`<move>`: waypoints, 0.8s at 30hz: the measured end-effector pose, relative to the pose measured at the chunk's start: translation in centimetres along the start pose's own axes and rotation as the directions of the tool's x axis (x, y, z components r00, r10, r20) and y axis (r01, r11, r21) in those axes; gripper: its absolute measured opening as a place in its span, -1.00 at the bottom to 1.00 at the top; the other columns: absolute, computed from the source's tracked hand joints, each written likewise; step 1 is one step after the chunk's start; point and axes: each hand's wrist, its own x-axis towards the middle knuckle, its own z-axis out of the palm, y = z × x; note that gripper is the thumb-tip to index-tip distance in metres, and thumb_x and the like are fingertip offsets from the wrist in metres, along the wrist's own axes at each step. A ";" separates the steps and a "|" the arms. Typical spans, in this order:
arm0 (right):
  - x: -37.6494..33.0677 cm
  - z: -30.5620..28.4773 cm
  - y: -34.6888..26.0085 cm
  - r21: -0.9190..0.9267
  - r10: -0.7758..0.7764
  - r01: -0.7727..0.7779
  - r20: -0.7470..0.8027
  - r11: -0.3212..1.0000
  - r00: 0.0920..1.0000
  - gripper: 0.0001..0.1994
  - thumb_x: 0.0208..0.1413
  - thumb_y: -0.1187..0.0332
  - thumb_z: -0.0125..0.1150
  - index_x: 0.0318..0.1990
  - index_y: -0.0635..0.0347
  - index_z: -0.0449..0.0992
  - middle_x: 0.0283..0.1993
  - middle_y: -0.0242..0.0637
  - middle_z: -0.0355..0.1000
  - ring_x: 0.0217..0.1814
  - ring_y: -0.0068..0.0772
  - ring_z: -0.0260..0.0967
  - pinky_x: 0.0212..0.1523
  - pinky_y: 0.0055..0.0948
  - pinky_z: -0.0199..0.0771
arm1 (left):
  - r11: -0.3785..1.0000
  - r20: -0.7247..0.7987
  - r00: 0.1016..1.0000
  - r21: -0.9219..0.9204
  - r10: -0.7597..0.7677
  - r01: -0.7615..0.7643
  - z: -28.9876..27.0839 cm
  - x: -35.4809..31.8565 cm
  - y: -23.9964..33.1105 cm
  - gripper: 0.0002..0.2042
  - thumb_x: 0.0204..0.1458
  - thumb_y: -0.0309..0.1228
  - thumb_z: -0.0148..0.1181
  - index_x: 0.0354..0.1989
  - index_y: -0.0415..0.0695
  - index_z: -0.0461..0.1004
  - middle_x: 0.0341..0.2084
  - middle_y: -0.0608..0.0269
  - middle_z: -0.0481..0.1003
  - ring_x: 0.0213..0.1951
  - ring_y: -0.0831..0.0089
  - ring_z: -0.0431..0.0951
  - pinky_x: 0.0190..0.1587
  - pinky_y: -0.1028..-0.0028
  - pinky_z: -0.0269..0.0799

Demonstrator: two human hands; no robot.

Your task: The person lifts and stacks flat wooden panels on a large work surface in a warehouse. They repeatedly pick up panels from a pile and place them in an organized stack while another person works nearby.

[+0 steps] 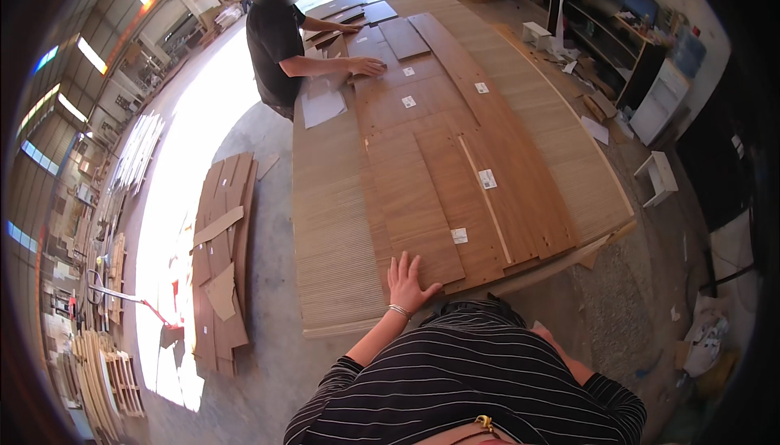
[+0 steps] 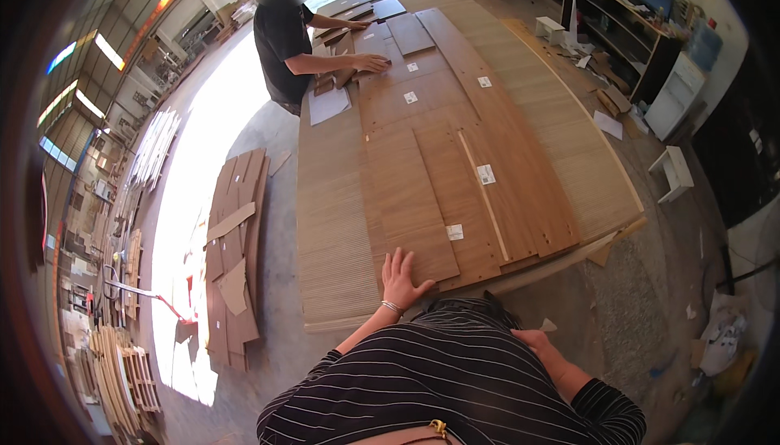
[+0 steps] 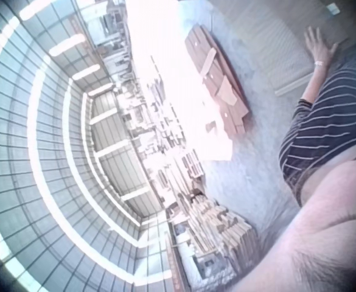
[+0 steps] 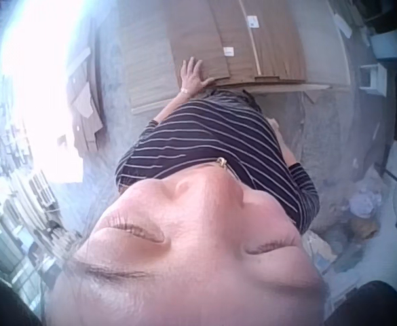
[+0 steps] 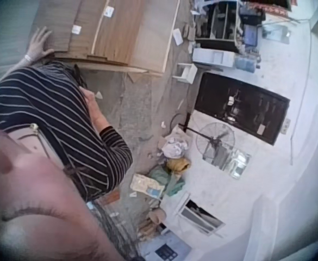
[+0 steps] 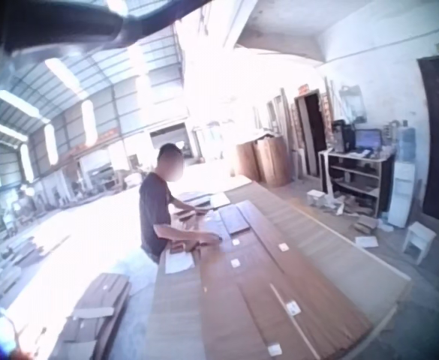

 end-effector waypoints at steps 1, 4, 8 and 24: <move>0.0 0.2 0.4 -0.001 0.004 -0.004 0.006 1.000 1.000 -0.49 0.05 0.01 -0.14 -0.14 0.36 0.41 -0.29 0.06 0.41 -0.23 0.02 0.40 -0.21 -0.28 0.38 | 0.999 0.026 1.000 0.051 0.014 -0.016 0.0 -0.1 0.2 -0.25 -0.27 0.09 0.17 0.13 0.01 0.13 0.19 0.06 -0.03 0.18 -0.12 -0.10 0.17 0.02 -0.17; 0.0 0.5 1.0 0.020 0.010 -0.010 0.032 1.000 0.999 -0.49 0.03 0.01 -0.12 -0.14 0.34 0.41 -0.29 0.07 0.41 -0.23 0.01 0.40 -0.21 -0.29 0.38 | 0.989 0.084 0.996 0.139 0.033 -0.045 0.2 -0.1 0.1 -0.25 -0.32 0.14 0.17 0.13 0.15 0.17 0.21 0.15 -0.05 0.18 -0.20 -0.15 0.17 -0.02 -0.20; 1.5 -0.1 -1.3 0.063 0.096 -0.102 0.102 0.993 0.990 -0.52 0.02 0.04 -0.09 -0.12 0.33 0.41 -0.30 0.07 0.41 -0.23 -0.01 0.40 -0.22 -0.31 0.38 | 0.993 0.082 0.996 0.113 0.021 -0.031 0.6 0.0 -0.4 -0.27 -0.32 0.15 0.16 0.12 0.19 0.19 0.22 0.20 -0.07 0.17 -0.21 -0.15 0.16 -0.04 -0.19; 2.0 -0.6 -2.4 0.109 0.069 -0.083 0.121 0.991 0.990 -0.51 0.02 0.04 -0.11 -0.11 0.31 0.41 -0.32 0.07 0.41 -0.25 -0.02 0.41 -0.26 -0.32 0.38 | 0.997 0.077 0.997 0.072 -0.003 -0.002 0.5 -0.2 -0.3 -0.24 -0.34 0.09 0.22 0.13 0.16 0.17 0.23 0.20 -0.09 0.20 -0.15 -0.17 0.19 0.00 -0.22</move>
